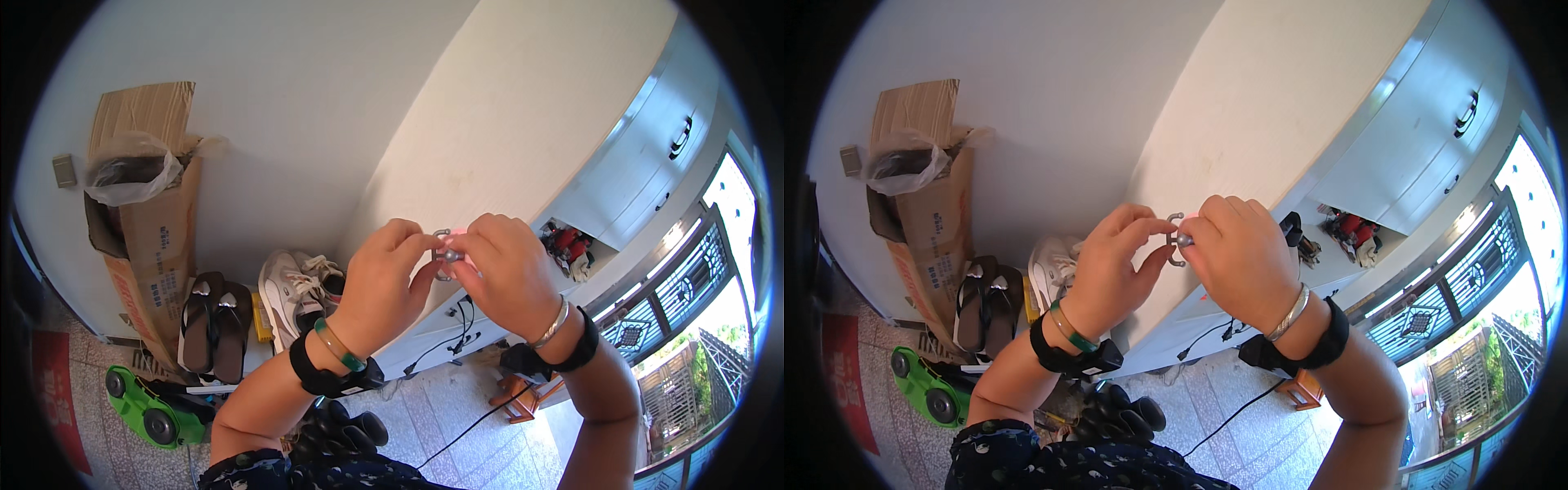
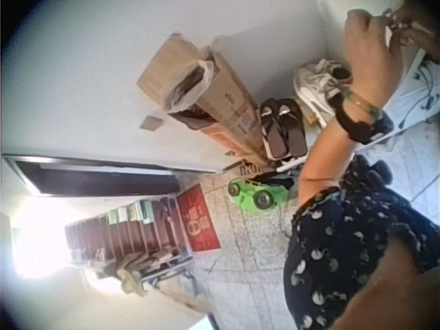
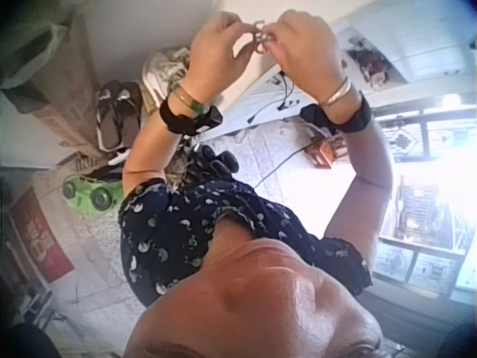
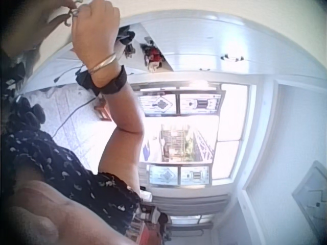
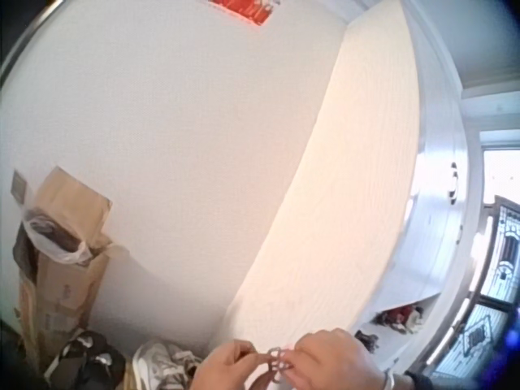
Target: The person removes an adhesive mounting disk and a metal hook from a plastic bag, peels the backing from the disk, attaches the hook, and presses the assembly onto a wall.
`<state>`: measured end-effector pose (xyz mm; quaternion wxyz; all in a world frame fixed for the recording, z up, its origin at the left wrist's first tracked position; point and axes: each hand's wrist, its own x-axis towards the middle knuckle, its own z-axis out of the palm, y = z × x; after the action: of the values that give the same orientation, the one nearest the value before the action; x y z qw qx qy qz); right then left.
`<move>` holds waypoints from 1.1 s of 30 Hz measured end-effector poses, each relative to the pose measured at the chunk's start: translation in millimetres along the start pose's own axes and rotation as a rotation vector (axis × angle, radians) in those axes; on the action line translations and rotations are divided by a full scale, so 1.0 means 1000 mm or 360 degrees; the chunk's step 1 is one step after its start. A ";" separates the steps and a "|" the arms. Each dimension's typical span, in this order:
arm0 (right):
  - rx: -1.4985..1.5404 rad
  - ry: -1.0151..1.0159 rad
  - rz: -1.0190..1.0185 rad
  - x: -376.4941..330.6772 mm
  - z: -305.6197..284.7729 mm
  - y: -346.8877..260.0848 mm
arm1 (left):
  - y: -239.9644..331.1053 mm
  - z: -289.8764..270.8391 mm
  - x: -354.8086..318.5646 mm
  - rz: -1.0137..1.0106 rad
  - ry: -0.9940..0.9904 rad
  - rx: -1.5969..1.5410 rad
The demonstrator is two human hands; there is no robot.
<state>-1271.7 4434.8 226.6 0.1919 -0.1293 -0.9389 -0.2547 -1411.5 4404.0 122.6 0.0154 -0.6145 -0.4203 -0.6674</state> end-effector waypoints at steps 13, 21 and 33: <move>-0.0212 -0.0087 -0.0001 -0.004 -0.005 -0.005 | 0.011 0.018 0.000 0.0086 0.0086 0.0030; -0.0191 -0.0148 0.0038 -0.009 -0.002 -0.007 | 0.011 0.027 -0.008 -0.0031 0.0010 -0.0084; -0.0104 0.0413 0.0237 -0.027 -0.026 0.030 | -0.030 0.012 0.043 -0.0698 -0.0161 -0.0814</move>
<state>-1229.3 4441.9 248.9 0.3256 -0.1708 -0.8853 -0.2849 -1428.4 4451.7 140.8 -0.3039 -0.5258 -0.3616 -0.7074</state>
